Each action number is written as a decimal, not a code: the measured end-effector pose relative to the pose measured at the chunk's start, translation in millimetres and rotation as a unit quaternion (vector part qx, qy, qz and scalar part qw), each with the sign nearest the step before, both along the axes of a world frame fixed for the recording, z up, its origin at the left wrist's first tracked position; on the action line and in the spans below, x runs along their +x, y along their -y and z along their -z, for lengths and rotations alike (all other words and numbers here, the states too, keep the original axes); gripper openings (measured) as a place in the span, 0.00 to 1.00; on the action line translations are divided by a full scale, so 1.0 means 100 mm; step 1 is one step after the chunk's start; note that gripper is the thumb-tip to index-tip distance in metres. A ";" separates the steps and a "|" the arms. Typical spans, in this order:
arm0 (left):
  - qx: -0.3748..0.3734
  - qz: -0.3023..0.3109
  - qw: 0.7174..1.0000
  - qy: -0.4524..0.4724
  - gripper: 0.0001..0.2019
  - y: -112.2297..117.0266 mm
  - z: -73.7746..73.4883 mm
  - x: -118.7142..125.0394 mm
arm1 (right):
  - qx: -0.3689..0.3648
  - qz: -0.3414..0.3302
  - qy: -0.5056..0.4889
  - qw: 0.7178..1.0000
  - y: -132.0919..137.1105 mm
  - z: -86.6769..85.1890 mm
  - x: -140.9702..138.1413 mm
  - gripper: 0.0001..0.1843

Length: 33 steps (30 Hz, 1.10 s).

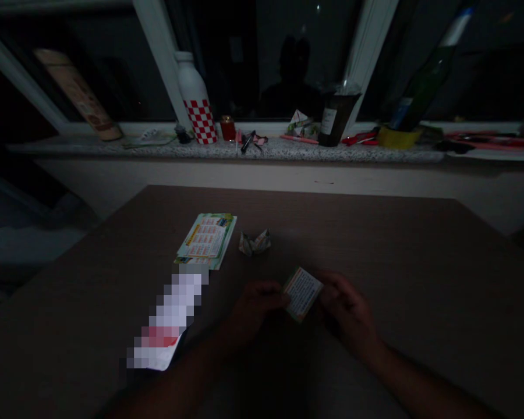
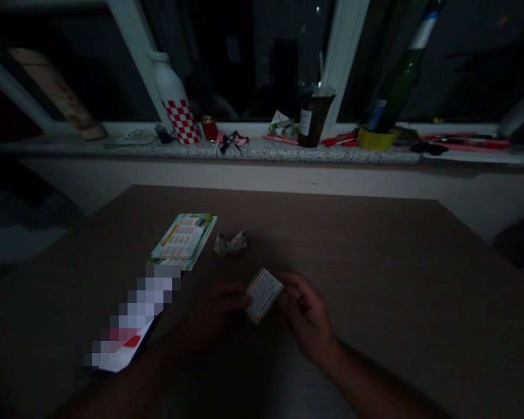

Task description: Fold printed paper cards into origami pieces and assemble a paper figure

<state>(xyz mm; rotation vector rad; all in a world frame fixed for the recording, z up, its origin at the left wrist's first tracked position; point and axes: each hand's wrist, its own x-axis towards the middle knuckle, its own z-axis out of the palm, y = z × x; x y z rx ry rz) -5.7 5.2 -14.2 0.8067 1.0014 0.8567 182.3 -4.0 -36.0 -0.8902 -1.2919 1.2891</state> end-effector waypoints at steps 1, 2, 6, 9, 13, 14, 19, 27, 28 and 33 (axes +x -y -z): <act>0.005 -0.003 1.000 0.001 0.08 0.00 0.01 0.00 | 0.032 0.008 0.020 0.999 0.00 -0.01 0.00 0.14; 0.010 -0.006 1.000 0.002 0.08 -0.01 0.02 0.00 | 0.069 0.020 0.049 0.996 0.00 -0.02 0.00 0.15; 0.022 -0.010 1.000 0.009 0.07 0.00 0.02 0.00 | 0.186 0.069 0.172 0.965 -0.02 -0.07 0.01 0.14; 0.019 -0.006 1.000 0.006 0.07 0.00 0.00 0.00 | 0.214 0.096 0.197 0.952 -0.04 -0.09 0.01 0.13; 0.004 -0.006 1.000 0.016 0.08 -0.01 -0.02 0.01 | 0.214 0.118 0.200 0.949 -0.05 -0.11 0.00 0.13; 0.001 -0.007 1.000 0.022 0.08 -0.01 -0.02 0.01 | 0.212 0.120 0.198 0.950 -0.05 -0.11 -0.01 0.13; 0.005 -0.010 0.999 0.030 0.10 -0.01 -0.05 0.02 | 0.209 0.131 0.186 0.951 -0.04 -0.16 -0.01 0.11; 0.019 -0.001 1.000 0.008 0.13 0.00 -0.03 0.02 | 0.223 0.152 0.204 0.941 -0.05 -0.15 -0.01 0.12; 0.020 0.001 1.000 0.004 0.13 0.00 -0.02 0.01 | 0.226 0.157 0.201 0.940 -0.04 -0.15 0.00 0.13; 0.061 -0.014 0.998 -0.006 0.09 0.00 -0.03 0.01 | 0.235 0.159 0.209 0.936 -0.03 -0.19 0.01 0.12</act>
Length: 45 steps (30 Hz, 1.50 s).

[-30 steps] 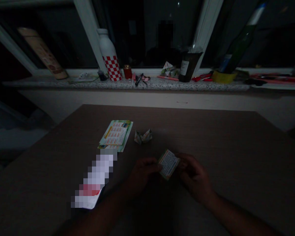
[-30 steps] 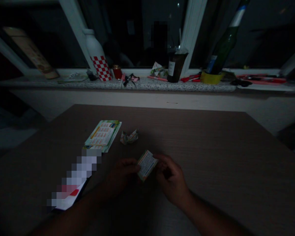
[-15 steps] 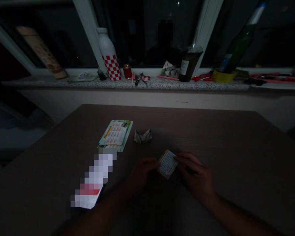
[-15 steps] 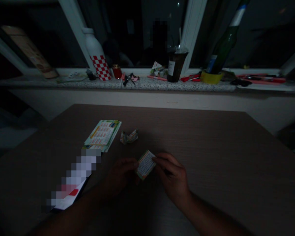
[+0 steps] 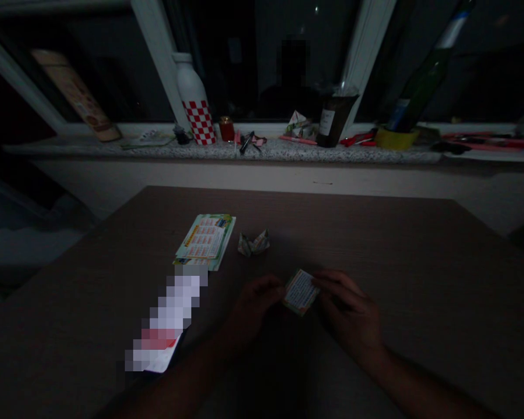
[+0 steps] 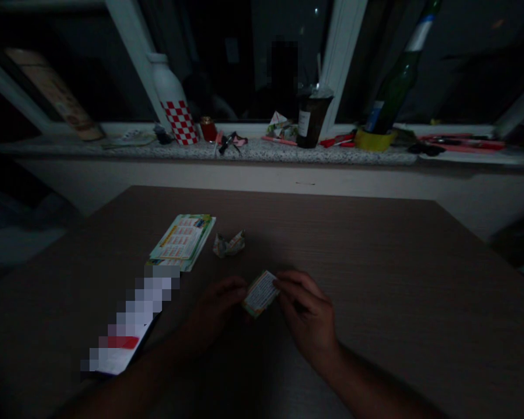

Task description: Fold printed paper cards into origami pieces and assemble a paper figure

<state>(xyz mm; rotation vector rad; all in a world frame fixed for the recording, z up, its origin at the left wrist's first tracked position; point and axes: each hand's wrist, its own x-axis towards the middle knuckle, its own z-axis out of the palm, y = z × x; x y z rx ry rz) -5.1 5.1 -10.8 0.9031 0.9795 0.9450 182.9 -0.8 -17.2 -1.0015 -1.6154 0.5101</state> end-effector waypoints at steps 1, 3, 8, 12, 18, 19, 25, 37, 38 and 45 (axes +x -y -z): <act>0.025 -0.011 1.000 -0.009 0.09 0.00 -0.02 0.00 | -0.002 0.000 0.005 1.000 0.00 -0.01 0.00 0.12; 0.071 -0.034 0.996 -0.030 0.10 0.00 -0.06 0.00 | -0.007 -0.003 0.009 1.000 0.00 -0.02 0.00 0.11; 0.139 -0.043 0.986 -0.083 0.10 0.02 -0.13 -0.05 | -0.065 -0.024 0.021 0.997 0.00 0.02 -0.03 0.08; 0.168 -0.044 0.981 -0.085 0.12 0.04 -0.13 -0.09 | -0.102 -0.036 0.037 0.993 0.01 0.03 -0.03 0.07; 0.126 -0.050 0.984 -0.113 0.10 0.06 -0.09 -0.05 | -0.116 -0.095 0.031 0.988 0.01 0.00 -0.03 0.10; 0.131 -0.046 0.982 -0.130 0.10 0.06 -0.08 -0.04 | -0.115 -0.096 0.032 0.988 0.02 0.01 -0.03 0.10; 0.148 -0.070 0.963 -0.214 0.06 0.05 -0.07 -0.03 | -0.137 -0.036 0.021 0.990 0.01 0.10 -0.03 0.06; 0.435 -0.008 0.809 -0.396 0.03 0.12 -0.11 -0.06 | -0.070 -0.068 0.084 0.992 0.05 0.03 -0.06 0.04; 0.444 -0.002 0.799 -0.406 0.03 0.12 -0.11 -0.06 | -0.062 -0.073 0.089 0.991 0.06 0.03 -0.06 0.05; 0.459 0.007 0.779 -0.428 0.04 0.09 -0.17 -0.05 | -0.058 -0.097 0.105 0.988 0.07 0.03 -0.05 0.06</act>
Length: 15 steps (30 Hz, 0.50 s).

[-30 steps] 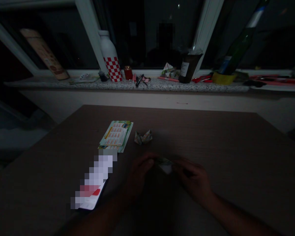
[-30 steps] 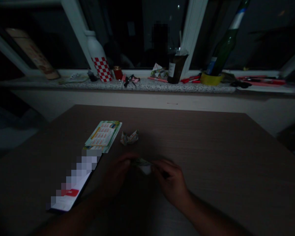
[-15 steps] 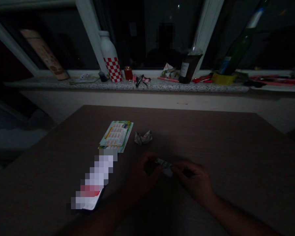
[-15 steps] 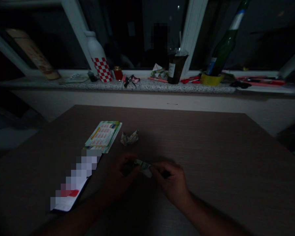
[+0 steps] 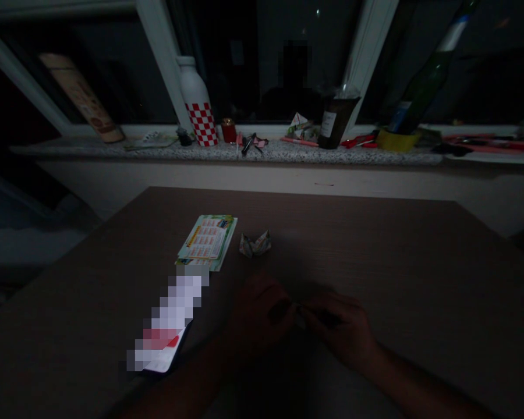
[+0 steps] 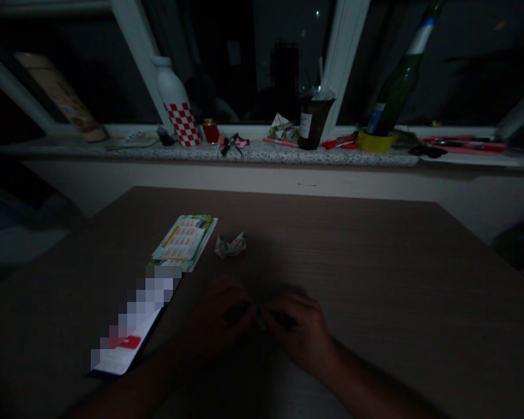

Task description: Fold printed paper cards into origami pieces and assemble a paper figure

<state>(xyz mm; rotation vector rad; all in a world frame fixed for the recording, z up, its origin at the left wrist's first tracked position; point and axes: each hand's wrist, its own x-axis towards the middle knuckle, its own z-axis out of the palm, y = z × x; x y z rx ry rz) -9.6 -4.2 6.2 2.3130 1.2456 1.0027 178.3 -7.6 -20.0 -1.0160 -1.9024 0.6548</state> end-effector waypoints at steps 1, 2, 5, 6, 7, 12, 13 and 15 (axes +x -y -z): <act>-0.004 -0.008 1.000 0.001 0.04 -0.01 0.00 0.00 | 0.003 0.001 -0.004 1.000 0.00 0.00 0.00 0.06; -0.010 -0.019 1.000 0.006 0.04 -0.02 0.01 0.00 | 0.006 0.005 -0.010 1.000 0.00 -0.01 0.01 0.06; -0.047 -0.076 0.996 0.029 0.04 -0.07 0.03 -0.02 | 0.021 0.029 -0.037 0.999 0.02 -0.04 0.02 0.05; -0.072 -0.103 0.991 0.038 0.04 -0.09 0.03 -0.04 | 0.029 0.040 -0.045 0.998 0.03 -0.05 0.02 0.05; -0.095 -0.127 0.986 0.044 0.04 -0.11 0.03 -0.05 | 0.037 0.050 -0.052 0.997 0.03 -0.06 0.02 0.05; -0.130 -0.189 0.969 0.094 0.05 -0.13 0.01 -0.10 | 0.036 0.068 -0.059 0.995 0.02 -0.03 0.02 0.06; -0.119 -0.179 0.971 0.104 0.05 -0.12 0.01 -0.10 | 0.029 0.068 -0.058 0.996 0.01 -0.02 0.02 0.06; -0.091 -0.138 0.979 0.118 0.04 -0.07 0.02 -0.08 | 0.018 0.072 -0.056 0.996 0.00 0.00 0.02 0.06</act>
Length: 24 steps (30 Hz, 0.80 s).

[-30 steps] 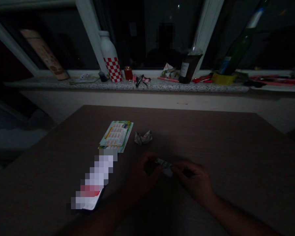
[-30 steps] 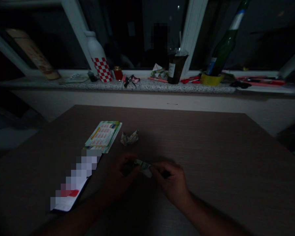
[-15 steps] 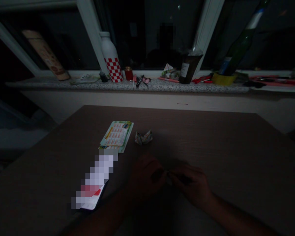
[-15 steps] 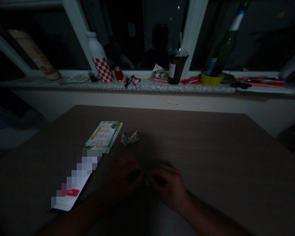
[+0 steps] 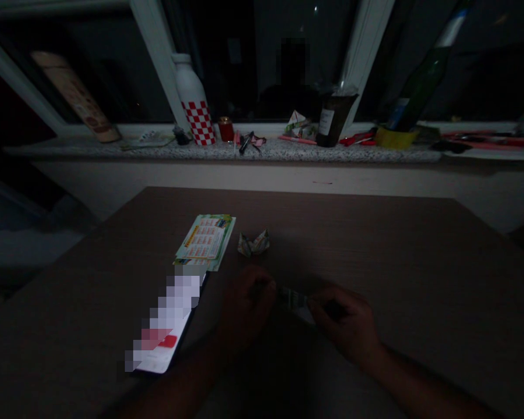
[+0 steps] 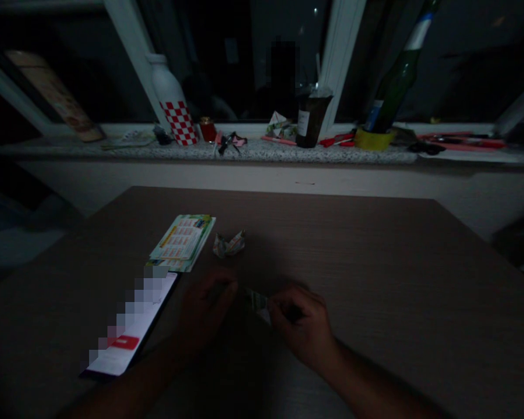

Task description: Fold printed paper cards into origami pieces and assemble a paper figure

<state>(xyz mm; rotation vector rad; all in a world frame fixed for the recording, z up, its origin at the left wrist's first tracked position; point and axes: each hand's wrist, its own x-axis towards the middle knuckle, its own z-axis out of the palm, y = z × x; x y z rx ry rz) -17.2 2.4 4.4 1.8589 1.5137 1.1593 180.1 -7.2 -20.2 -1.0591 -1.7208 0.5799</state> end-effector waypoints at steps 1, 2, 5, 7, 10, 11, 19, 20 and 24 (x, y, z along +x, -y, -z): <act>0.017 0.026 1.000 -0.001 0.04 0.03 0.01 0.01 | -0.003 -0.001 0.002 1.000 0.00 0.01 0.00 0.06; 0.034 0.054 0.998 -0.005 0.06 0.05 0.02 0.02 | -0.005 -0.004 0.005 1.000 -0.01 0.01 0.00 0.06; 0.066 0.145 0.987 -0.032 0.09 0.08 0.05 0.05 | -0.006 -0.021 0.011 1.000 -0.01 0.02 -0.01 0.06; 0.077 0.183 0.979 -0.048 0.06 0.08 0.06 0.06 | -0.008 -0.036 0.013 0.999 -0.01 0.02 -0.02 0.06; 0.085 0.184 0.977 -0.059 0.03 0.07 0.06 0.06 | -0.014 -0.039 0.010 0.999 -0.01 0.02 -0.02 0.04; 0.085 0.178 0.979 -0.060 0.03 0.06 0.05 0.06 | -0.017 -0.035 0.008 0.999 -0.01 0.02 -0.02 0.04; 0.094 0.165 0.979 -0.074 0.02 0.07 0.06 0.05 | -0.028 -0.055 0.017 0.998 -0.02 0.01 -0.01 0.05; 0.098 0.167 0.978 -0.080 0.02 0.07 0.06 0.06 | -0.028 -0.063 0.021 0.997 -0.01 0.01 -0.01 0.05; 0.114 0.183 0.971 -0.098 0.01 0.08 0.06 0.07 | -0.011 -0.094 0.035 0.995 0.00 0.00 -0.01 0.04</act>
